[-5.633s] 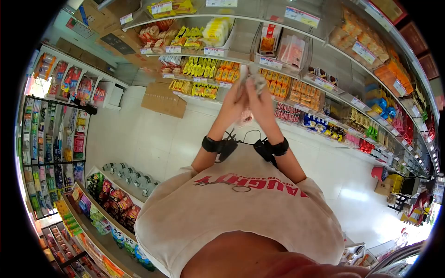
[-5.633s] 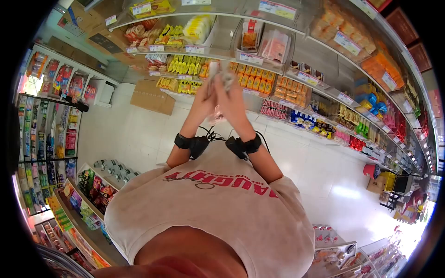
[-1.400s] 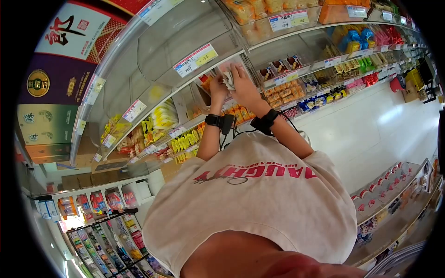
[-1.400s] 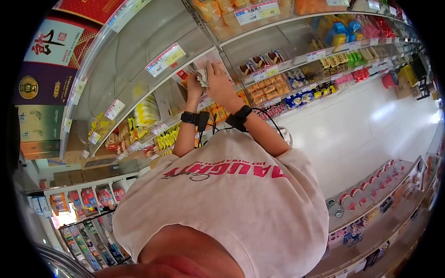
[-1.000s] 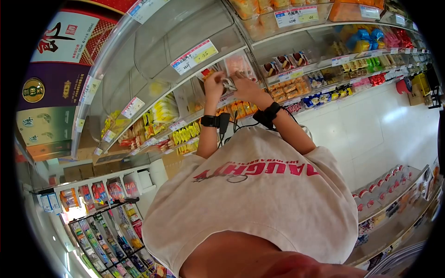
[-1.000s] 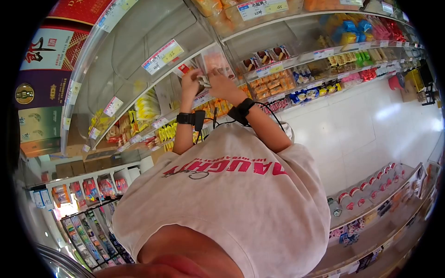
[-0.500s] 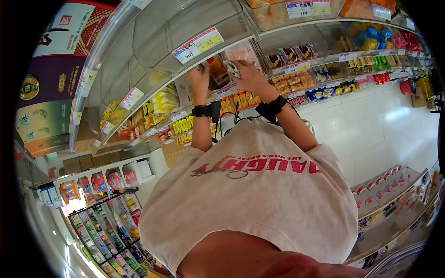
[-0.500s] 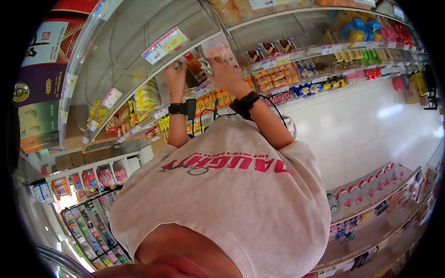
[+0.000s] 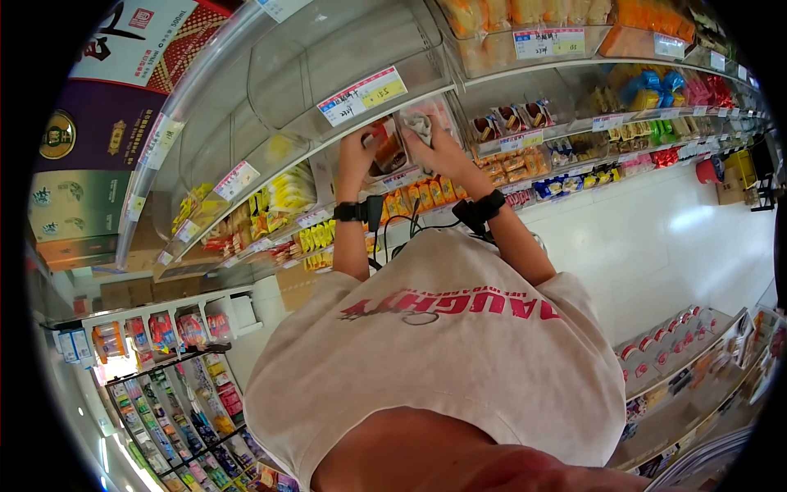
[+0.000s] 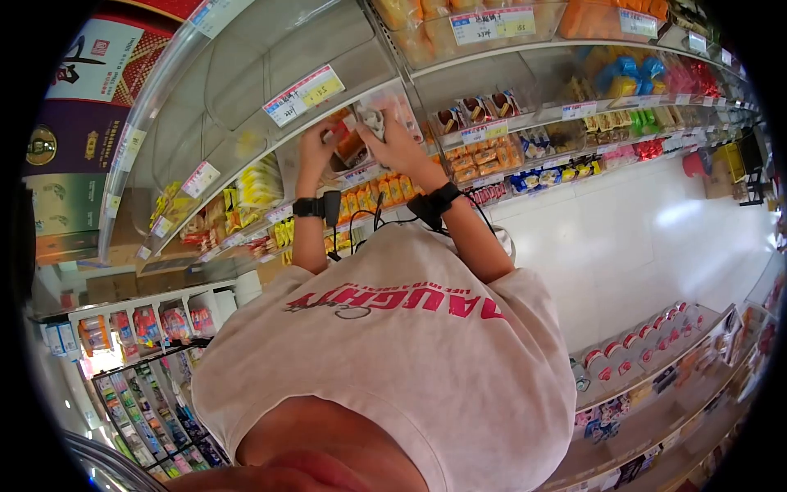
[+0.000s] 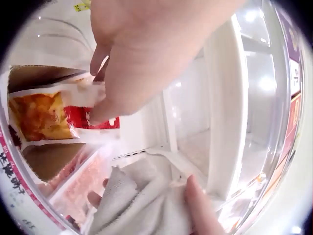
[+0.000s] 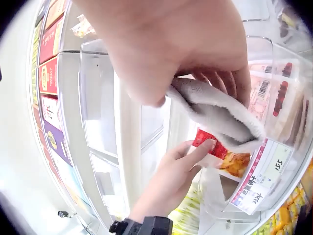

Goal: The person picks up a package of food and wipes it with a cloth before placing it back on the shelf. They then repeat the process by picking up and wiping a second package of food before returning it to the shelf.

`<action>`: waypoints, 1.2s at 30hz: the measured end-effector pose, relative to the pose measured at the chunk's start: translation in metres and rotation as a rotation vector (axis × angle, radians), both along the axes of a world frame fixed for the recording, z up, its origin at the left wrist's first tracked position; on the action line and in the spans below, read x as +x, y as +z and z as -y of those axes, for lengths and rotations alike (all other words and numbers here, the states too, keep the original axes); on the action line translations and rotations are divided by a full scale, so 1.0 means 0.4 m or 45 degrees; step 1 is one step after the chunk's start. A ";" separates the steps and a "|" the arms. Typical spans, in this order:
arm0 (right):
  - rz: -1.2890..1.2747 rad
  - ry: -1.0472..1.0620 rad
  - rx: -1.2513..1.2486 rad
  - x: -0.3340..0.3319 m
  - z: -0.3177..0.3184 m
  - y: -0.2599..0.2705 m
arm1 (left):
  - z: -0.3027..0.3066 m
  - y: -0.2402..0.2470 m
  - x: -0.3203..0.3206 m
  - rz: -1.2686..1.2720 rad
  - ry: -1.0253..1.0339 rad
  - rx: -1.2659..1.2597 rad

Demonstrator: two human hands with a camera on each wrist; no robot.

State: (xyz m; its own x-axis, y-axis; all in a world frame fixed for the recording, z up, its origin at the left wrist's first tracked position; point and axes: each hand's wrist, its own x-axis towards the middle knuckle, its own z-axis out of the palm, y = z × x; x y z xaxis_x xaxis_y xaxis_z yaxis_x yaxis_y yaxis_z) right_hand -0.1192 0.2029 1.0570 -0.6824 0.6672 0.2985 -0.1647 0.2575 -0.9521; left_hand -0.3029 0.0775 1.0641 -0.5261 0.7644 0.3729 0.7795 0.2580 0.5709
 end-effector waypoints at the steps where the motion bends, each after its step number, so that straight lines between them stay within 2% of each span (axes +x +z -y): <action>1: -0.043 -0.057 -0.048 -0.002 -0.002 0.007 | 0.012 0.039 0.027 0.189 0.015 -0.026; 2: -0.088 -0.114 -0.094 -0.003 -0.004 0.015 | 0.023 0.059 0.042 0.379 0.033 -0.050; 3: -0.020 -0.183 -0.147 0.016 0.001 0.057 | 0.039 0.040 0.034 0.434 -0.061 0.053; 6: -0.025 -0.202 -0.298 -0.020 -0.014 0.014 | 0.089 0.115 0.121 0.668 0.094 0.023; 7: -0.074 -0.203 -0.224 -0.029 -0.002 0.025 | 0.099 0.132 0.145 0.661 0.038 0.131; 9: -0.208 -0.026 -0.229 -0.037 0.043 0.056 | 0.118 0.110 0.163 0.690 0.049 0.261; 11: -0.245 0.262 -0.405 -0.038 0.120 0.106 | 0.142 0.099 0.183 0.683 0.150 0.356; 12: -0.257 0.407 -0.498 -0.029 0.160 0.139 | 0.152 0.103 0.195 0.712 0.195 0.512; 13: -0.142 0.435 -0.519 0.000 0.198 0.215 | 0.160 0.113 0.206 0.734 0.240 0.667; 14: -0.179 0.490 -0.486 -0.003 0.224 0.217 | 0.177 0.126 0.213 0.750 0.284 0.822; 16: -0.254 0.591 -0.430 -0.015 0.268 0.212 | 0.233 0.160 0.225 0.819 0.301 0.890; 18: -0.135 0.649 -0.248 -0.034 0.288 0.172 | 0.283 0.190 0.238 0.888 0.315 0.935; 20: -0.015 0.694 -0.097 -0.040 0.313 0.175 | 0.316 0.183 0.238 0.796 0.351 1.004; 21: 0.026 0.657 0.046 -0.042 0.324 0.162 | 0.332 0.179 0.237 0.751 0.365 1.037; 24: 0.176 0.699 0.090 -0.033 0.359 0.148 | 0.403 0.174 0.247 0.814 0.383 0.978; 27: 0.112 0.526 0.183 -0.035 0.391 0.172 | 0.417 0.186 0.267 0.849 0.452 1.181; 30: 0.056 0.320 -0.053 -0.046 0.409 0.229 | 0.479 0.141 0.258 1.003 0.745 0.951; 32: 0.173 0.446 0.209 -0.040 0.428 0.224 | 0.529 0.142 0.250 1.816 0.425 1.015; 34: 0.291 0.579 0.467 -0.030 0.456 0.224 | 0.561 0.117 0.247 2.399 -0.067 1.241; 36: 0.172 0.690 0.739 -0.025 0.545 0.229 | 0.544 0.103 0.280 1.832 -0.023 1.250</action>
State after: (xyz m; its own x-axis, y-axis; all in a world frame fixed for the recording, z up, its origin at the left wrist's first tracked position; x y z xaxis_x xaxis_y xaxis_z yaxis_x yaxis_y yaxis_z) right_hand -0.1291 -0.0151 1.1486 -0.9217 -0.0036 0.3878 -0.3019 0.6345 -0.7115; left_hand -0.1908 -0.1401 1.1053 -0.8204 0.5691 -0.0558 -0.4496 -0.5817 0.6779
